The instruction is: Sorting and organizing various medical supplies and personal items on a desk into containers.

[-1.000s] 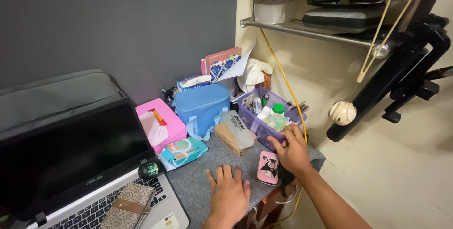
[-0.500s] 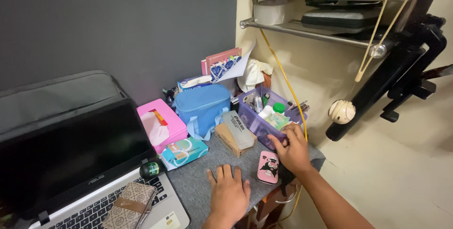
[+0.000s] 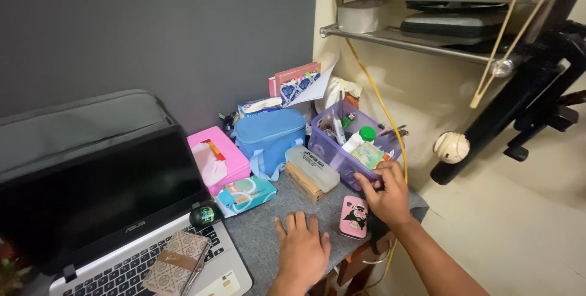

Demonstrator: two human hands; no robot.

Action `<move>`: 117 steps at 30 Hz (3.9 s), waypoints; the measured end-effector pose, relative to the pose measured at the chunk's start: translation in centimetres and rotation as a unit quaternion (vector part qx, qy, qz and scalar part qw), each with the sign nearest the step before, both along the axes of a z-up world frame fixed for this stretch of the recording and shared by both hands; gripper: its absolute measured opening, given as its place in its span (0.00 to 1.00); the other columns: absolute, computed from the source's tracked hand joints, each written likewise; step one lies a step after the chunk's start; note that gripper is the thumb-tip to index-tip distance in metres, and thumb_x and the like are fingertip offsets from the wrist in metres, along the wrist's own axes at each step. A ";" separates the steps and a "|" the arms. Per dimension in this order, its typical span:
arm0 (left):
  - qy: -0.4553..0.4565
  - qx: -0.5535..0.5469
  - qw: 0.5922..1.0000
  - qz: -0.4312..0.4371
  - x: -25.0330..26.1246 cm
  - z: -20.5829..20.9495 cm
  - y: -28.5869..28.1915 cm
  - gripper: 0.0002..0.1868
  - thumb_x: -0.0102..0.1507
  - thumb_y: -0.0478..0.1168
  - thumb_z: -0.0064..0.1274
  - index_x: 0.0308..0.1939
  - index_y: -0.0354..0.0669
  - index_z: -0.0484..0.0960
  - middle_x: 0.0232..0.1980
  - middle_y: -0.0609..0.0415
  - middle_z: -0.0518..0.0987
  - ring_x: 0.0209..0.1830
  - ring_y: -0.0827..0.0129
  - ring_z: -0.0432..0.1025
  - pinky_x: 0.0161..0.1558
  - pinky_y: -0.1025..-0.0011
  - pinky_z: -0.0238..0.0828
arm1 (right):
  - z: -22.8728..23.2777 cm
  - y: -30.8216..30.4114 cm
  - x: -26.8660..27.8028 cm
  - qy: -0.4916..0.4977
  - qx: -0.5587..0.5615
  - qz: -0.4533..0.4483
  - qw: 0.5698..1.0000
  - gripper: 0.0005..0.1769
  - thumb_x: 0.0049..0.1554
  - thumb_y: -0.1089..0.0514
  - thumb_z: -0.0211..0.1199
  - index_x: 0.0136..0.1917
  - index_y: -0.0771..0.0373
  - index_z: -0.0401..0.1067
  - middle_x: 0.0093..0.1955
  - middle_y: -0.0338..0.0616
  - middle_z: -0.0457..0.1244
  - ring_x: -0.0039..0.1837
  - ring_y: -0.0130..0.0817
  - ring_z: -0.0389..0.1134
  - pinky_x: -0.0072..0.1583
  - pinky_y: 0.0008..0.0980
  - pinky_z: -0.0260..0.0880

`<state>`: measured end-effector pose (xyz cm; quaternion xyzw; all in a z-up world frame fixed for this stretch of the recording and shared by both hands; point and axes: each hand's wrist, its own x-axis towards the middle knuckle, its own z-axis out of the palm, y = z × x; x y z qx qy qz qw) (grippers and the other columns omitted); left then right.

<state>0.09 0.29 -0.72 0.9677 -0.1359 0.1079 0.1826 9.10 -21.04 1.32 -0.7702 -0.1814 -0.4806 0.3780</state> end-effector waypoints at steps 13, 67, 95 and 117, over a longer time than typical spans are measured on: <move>-0.006 -0.010 1.000 0.009 -0.6 0.3 0.2 0.25 0.65 0.48 0.49 0.58 0.31 0.72 0.54 0.39 0.66 0.64 0.44 0.57 0.69 0.29 0.39 | 1.2 1.1 -0.4 -0.024 -0.018 0.003 1.000 0.19 0.48 0.60 0.78 0.43 0.70 0.70 0.50 0.44 0.61 0.35 0.23 0.58 0.38 0.25 0.64; -0.077 -0.799 0.596 -0.002 -10.8 6.3 13.5 0.50 0.52 0.30 0.53 0.77 0.51 0.50 0.62 0.47 0.74 0.55 0.59 0.75 0.47 0.57 0.78 | 4.9 9.8 -14.5 0.036 -0.019 0.286 0.957 0.17 0.50 0.64 0.70 0.54 0.65 0.74 0.64 0.53 0.63 0.50 0.34 0.70 0.52 0.29 0.71; -0.105 -0.691 0.714 0.046 -12.9 -0.7 20.4 0.57 0.54 0.38 0.54 0.82 0.45 0.37 0.76 0.40 0.64 0.72 0.53 0.65 0.70 0.60 0.60 | 11.6 20.1 -16.8 0.149 -0.320 0.185 0.917 0.27 0.50 0.53 0.70 0.63 0.57 0.72 0.56 0.43 0.64 0.41 0.44 0.73 0.38 0.40 0.73; -0.117 -0.704 0.700 0.035 -13.1 -2.5 21.4 0.53 0.56 0.42 0.54 0.82 0.40 0.45 0.71 0.42 0.70 0.68 0.56 0.67 0.67 0.63 0.62 | 1.1 13.5 -5.8 0.170 -0.046 0.130 0.976 0.32 0.50 0.57 0.72 0.66 0.66 0.71 0.56 0.49 0.62 0.51 0.37 0.68 0.52 0.32 0.71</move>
